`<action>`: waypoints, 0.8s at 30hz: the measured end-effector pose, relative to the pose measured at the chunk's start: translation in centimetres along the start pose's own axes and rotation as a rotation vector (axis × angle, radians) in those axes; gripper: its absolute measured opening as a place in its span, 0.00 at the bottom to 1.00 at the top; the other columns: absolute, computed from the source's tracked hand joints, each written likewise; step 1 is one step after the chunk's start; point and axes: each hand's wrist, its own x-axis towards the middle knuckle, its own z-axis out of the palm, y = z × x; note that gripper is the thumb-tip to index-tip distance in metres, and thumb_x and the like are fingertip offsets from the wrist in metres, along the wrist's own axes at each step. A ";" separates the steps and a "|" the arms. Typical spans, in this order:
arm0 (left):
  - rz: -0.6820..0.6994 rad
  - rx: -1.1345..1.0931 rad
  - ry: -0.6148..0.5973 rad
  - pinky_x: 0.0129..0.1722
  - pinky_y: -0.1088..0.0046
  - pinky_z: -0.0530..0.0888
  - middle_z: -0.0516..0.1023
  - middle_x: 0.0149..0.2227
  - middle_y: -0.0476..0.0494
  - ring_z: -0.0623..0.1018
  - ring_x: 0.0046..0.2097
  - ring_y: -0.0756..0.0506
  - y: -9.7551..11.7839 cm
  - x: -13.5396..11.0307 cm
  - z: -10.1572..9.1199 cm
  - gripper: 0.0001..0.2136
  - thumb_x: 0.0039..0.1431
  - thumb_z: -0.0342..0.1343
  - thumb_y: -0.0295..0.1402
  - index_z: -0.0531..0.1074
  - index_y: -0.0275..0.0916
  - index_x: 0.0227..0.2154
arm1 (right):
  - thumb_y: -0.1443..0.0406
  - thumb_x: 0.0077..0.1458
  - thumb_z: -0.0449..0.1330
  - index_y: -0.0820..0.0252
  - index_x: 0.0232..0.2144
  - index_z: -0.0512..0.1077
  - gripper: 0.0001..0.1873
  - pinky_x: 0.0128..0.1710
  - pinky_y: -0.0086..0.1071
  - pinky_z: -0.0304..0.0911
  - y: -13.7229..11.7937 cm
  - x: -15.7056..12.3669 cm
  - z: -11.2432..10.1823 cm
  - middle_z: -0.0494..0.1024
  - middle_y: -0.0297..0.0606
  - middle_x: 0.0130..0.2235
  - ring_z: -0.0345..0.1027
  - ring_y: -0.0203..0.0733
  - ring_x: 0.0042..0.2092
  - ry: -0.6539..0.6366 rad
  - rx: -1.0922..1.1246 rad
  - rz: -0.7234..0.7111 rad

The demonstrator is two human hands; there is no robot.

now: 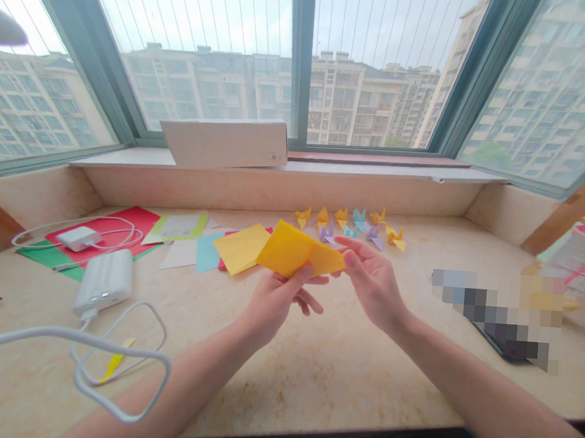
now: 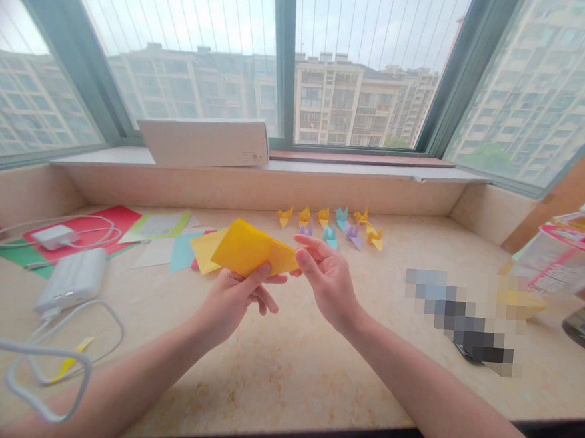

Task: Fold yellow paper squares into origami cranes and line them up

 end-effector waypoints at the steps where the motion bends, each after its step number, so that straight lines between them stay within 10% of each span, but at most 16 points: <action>1: 0.004 -0.013 0.010 0.20 0.77 0.70 0.84 0.39 0.32 0.80 0.21 0.48 0.0 0.1 -0.2 0.18 0.58 0.62 0.43 0.77 0.33 0.43 | 0.49 0.56 0.64 0.57 0.52 0.71 0.27 0.34 0.34 0.72 0.0 0.0 0.0 0.80 0.36 0.33 0.75 0.39 0.33 -0.035 0.010 -0.005; 12: 0.044 0.004 0.031 0.20 0.76 0.69 0.85 0.38 0.33 0.79 0.21 0.49 0.0 0.4 -1.0 0.17 0.59 0.61 0.43 0.76 0.33 0.43 | 0.54 0.49 0.71 0.56 0.36 0.74 0.17 0.36 0.36 0.75 0.3 0.4 -0.4 0.80 0.35 0.33 0.78 0.39 0.32 0.021 -0.073 -0.094; 24: 0.092 0.060 0.056 0.18 0.77 0.69 0.85 0.36 0.35 0.78 0.19 0.50 0.2 0.4 -0.5 0.16 0.60 0.59 0.42 0.76 0.34 0.42 | 0.57 0.54 0.68 0.57 0.40 0.72 0.15 0.35 0.36 0.74 -0.3 0.4 -0.3 0.82 0.33 0.28 0.80 0.41 0.31 0.042 -0.042 -0.019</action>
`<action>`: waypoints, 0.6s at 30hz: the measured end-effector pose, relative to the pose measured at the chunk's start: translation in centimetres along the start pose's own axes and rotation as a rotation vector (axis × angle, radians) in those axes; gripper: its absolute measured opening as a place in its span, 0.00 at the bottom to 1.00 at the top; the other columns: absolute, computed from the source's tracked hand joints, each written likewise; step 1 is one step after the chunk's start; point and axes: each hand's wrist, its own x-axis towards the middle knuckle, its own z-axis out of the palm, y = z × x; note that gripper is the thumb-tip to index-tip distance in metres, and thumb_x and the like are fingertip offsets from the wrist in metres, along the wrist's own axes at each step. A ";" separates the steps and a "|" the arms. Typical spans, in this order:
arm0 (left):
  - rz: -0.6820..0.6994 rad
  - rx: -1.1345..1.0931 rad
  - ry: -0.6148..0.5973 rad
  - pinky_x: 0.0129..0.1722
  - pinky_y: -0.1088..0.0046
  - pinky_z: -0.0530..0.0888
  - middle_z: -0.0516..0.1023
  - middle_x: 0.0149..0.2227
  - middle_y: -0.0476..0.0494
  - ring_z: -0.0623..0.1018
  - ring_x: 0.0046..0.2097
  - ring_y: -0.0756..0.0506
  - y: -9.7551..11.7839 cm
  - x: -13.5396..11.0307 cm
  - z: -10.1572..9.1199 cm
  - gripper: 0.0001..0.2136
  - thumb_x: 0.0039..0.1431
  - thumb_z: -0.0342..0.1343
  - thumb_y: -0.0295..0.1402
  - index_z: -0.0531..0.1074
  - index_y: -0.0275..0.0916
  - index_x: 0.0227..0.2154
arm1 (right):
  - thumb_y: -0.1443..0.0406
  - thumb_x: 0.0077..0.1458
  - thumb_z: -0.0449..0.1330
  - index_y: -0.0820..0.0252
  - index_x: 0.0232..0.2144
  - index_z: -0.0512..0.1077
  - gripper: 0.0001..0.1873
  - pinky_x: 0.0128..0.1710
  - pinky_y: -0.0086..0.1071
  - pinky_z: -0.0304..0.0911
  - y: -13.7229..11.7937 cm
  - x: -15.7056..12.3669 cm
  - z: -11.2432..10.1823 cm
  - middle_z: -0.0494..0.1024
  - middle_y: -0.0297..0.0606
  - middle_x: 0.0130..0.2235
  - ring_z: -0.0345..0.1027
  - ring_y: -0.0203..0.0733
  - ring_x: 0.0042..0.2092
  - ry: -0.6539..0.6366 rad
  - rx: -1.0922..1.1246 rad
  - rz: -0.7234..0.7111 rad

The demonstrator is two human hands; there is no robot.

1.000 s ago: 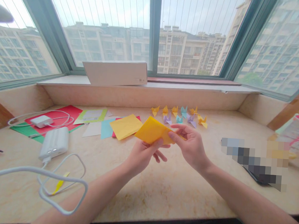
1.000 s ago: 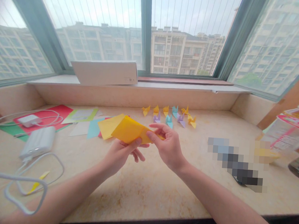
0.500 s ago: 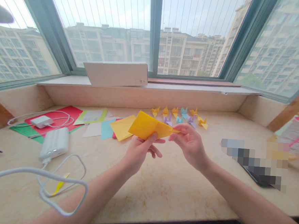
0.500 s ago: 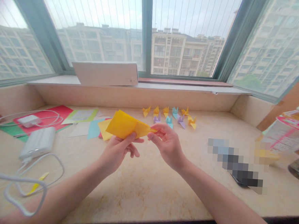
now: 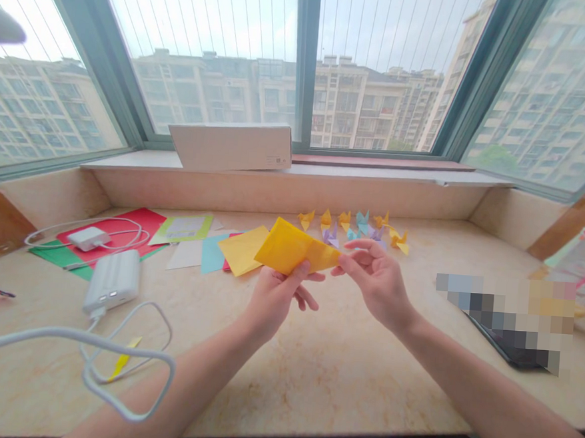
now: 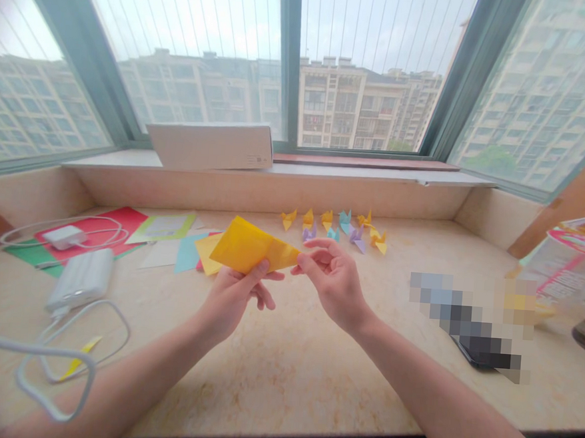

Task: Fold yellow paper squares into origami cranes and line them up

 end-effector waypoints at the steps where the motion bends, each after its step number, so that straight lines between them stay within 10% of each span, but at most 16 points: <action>1: 0.005 0.011 0.007 0.18 0.77 0.69 0.85 0.36 0.35 0.78 0.19 0.50 0.0 0.0 0.0 0.16 0.60 0.59 0.43 0.76 0.34 0.42 | 0.57 0.54 0.68 0.56 0.43 0.71 0.17 0.36 0.37 0.74 0.1 0.0 0.1 0.82 0.32 0.28 0.80 0.41 0.31 0.013 0.011 0.012; 7: 0.066 0.046 0.095 0.17 0.77 0.68 0.84 0.37 0.36 0.77 0.18 0.50 0.1 -0.1 0.2 0.17 0.59 0.60 0.45 0.75 0.34 0.40 | 0.54 0.56 0.65 0.59 0.55 0.65 0.29 0.43 0.41 0.73 0.7 -0.3 0.7 0.84 0.39 0.34 0.80 0.44 0.37 -0.076 0.125 0.124; 18: 0.112 0.030 0.050 0.17 0.78 0.68 0.84 0.38 0.37 0.75 0.18 0.53 -0.4 -0.1 0.2 0.17 0.58 0.60 0.46 0.75 0.33 0.36 | 0.59 0.52 0.70 0.57 0.35 0.74 0.12 0.35 0.33 0.73 0.6 -0.2 0.3 0.81 0.33 0.31 0.78 0.38 0.31 0.061 0.078 -0.052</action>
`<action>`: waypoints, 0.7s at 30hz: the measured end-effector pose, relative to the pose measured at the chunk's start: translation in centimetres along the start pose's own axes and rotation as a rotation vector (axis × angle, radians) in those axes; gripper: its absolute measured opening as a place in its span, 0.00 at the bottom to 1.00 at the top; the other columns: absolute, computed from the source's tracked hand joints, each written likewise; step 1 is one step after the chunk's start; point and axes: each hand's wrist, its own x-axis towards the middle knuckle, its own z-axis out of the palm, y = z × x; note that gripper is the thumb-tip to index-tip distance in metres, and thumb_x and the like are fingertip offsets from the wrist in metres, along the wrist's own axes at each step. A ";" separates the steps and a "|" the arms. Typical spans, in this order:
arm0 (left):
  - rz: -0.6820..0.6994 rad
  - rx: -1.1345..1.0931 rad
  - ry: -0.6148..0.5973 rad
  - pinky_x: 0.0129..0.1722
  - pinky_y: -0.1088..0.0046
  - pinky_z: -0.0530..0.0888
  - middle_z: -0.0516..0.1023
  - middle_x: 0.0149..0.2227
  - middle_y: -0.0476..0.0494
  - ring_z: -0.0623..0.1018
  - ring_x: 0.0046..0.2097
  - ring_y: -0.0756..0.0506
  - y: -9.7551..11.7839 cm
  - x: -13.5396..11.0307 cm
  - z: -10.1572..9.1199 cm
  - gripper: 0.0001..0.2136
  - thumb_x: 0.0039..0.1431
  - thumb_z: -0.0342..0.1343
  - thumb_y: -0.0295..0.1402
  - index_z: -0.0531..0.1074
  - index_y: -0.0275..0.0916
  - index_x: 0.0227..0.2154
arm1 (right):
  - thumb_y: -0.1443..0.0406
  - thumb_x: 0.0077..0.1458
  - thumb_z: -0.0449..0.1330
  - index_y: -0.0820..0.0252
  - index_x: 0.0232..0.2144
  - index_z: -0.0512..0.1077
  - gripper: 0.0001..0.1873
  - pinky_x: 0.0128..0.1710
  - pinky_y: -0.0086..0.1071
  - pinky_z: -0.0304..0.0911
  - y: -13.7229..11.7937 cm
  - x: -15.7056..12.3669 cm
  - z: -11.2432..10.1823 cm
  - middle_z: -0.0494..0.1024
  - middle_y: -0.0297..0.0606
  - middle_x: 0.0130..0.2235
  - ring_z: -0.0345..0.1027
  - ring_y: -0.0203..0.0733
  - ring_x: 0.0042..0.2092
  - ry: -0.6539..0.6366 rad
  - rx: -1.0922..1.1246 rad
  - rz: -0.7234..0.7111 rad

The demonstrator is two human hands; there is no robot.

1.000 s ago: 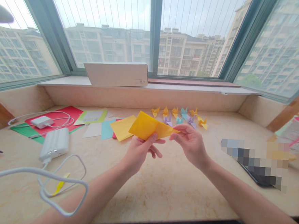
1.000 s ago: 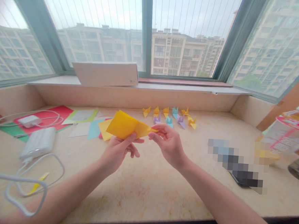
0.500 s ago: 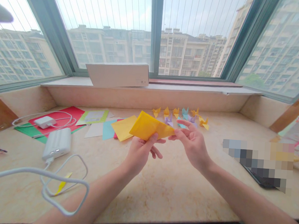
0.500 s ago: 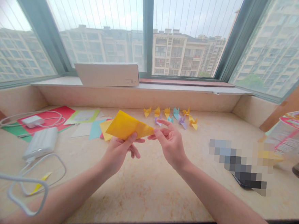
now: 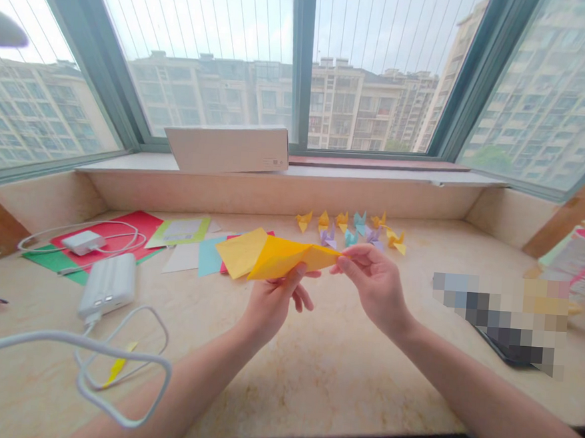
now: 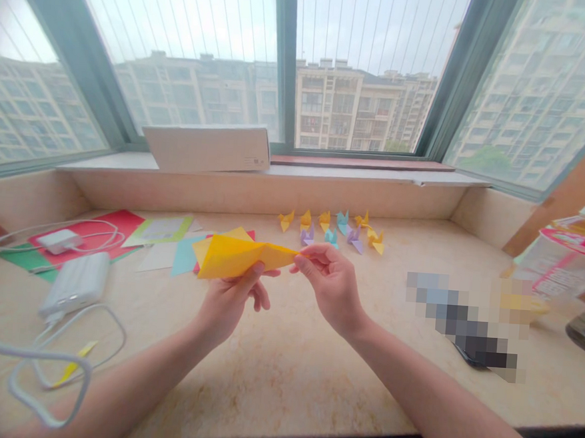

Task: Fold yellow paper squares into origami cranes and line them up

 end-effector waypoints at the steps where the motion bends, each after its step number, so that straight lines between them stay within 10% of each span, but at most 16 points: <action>1: 0.003 -0.006 -0.006 0.17 0.79 0.68 0.84 0.38 0.37 0.75 0.18 0.53 0.0 0.0 0.0 0.17 0.59 0.60 0.46 0.75 0.34 0.36 | 0.60 0.52 0.70 0.57 0.34 0.74 0.11 0.36 0.33 0.73 0.0 0.0 0.0 0.81 0.33 0.31 0.78 0.38 0.32 0.005 0.000 -0.005; 21: -0.055 -0.171 -0.111 0.18 0.78 0.68 0.83 0.34 0.39 0.78 0.21 0.51 -0.9 0.0 -0.5 0.18 0.60 0.60 0.46 0.76 0.34 0.41 | 0.62 0.51 0.70 0.56 0.32 0.79 0.05 0.42 0.35 0.75 -0.6 0.1 -0.5 0.85 0.37 0.35 0.80 0.40 0.38 -0.057 -0.047 0.004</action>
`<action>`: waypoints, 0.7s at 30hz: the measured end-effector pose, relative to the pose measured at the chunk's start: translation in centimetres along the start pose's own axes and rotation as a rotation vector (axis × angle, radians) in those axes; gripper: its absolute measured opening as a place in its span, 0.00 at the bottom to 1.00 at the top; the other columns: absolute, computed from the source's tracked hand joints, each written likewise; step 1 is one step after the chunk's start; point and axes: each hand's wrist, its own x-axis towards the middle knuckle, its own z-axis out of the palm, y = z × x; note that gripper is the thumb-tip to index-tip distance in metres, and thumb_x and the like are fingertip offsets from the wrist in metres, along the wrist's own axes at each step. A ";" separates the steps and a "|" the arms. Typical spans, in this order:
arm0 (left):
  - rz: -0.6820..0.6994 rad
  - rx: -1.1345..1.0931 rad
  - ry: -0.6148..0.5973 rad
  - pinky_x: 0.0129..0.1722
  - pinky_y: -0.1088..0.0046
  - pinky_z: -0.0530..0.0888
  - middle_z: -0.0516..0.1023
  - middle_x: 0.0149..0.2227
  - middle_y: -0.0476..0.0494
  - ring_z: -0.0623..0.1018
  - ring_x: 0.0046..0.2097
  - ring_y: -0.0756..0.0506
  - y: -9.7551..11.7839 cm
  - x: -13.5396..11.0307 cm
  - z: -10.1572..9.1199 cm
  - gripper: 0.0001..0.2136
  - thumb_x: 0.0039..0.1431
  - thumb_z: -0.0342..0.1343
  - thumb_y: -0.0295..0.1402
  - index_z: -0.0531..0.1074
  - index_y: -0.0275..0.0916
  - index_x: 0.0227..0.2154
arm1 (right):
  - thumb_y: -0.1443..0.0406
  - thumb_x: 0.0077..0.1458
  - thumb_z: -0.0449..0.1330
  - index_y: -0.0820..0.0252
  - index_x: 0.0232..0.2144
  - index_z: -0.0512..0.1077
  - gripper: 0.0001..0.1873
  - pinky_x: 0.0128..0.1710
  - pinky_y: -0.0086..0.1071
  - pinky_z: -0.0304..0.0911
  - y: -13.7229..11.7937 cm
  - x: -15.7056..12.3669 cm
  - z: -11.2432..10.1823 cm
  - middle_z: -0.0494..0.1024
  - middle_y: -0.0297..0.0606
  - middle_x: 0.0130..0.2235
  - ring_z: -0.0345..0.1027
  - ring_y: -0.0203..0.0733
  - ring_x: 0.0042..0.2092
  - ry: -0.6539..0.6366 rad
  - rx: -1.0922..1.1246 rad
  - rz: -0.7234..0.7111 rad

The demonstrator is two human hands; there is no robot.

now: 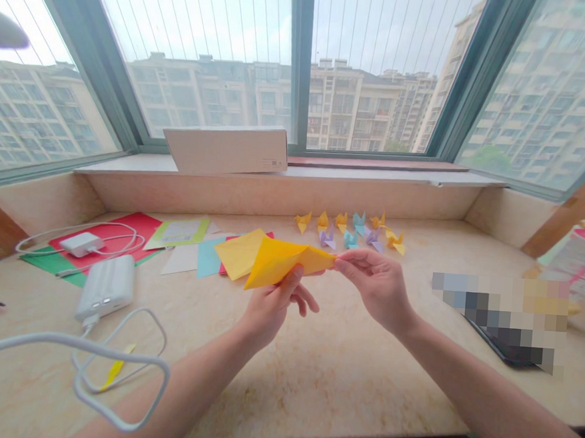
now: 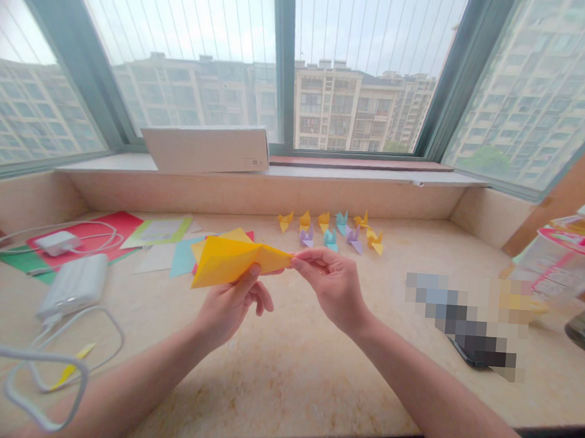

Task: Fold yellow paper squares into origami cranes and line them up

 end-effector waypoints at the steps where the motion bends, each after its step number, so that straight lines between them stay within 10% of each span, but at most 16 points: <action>1: -0.008 -0.010 0.004 0.18 0.78 0.68 0.82 0.29 0.42 0.78 0.21 0.50 0.0 0.0 0.0 0.18 0.60 0.60 0.46 0.76 0.33 0.40 | 0.62 0.52 0.70 0.56 0.32 0.79 0.05 0.44 0.36 0.74 0.0 0.0 0.0 0.85 0.38 0.37 0.79 0.41 0.40 -0.010 -0.008 -0.004; 21: 0.012 -0.008 0.016 0.19 0.78 0.67 0.77 0.18 0.48 0.76 0.19 0.49 0.1 -0.1 0.1 0.18 0.59 0.61 0.49 0.75 0.35 0.35 | 0.60 0.54 0.68 0.57 0.33 0.79 0.07 0.37 0.34 0.73 -0.3 -0.4 0.3 0.83 0.35 0.29 0.78 0.38 0.32 -0.040 0.025 0.041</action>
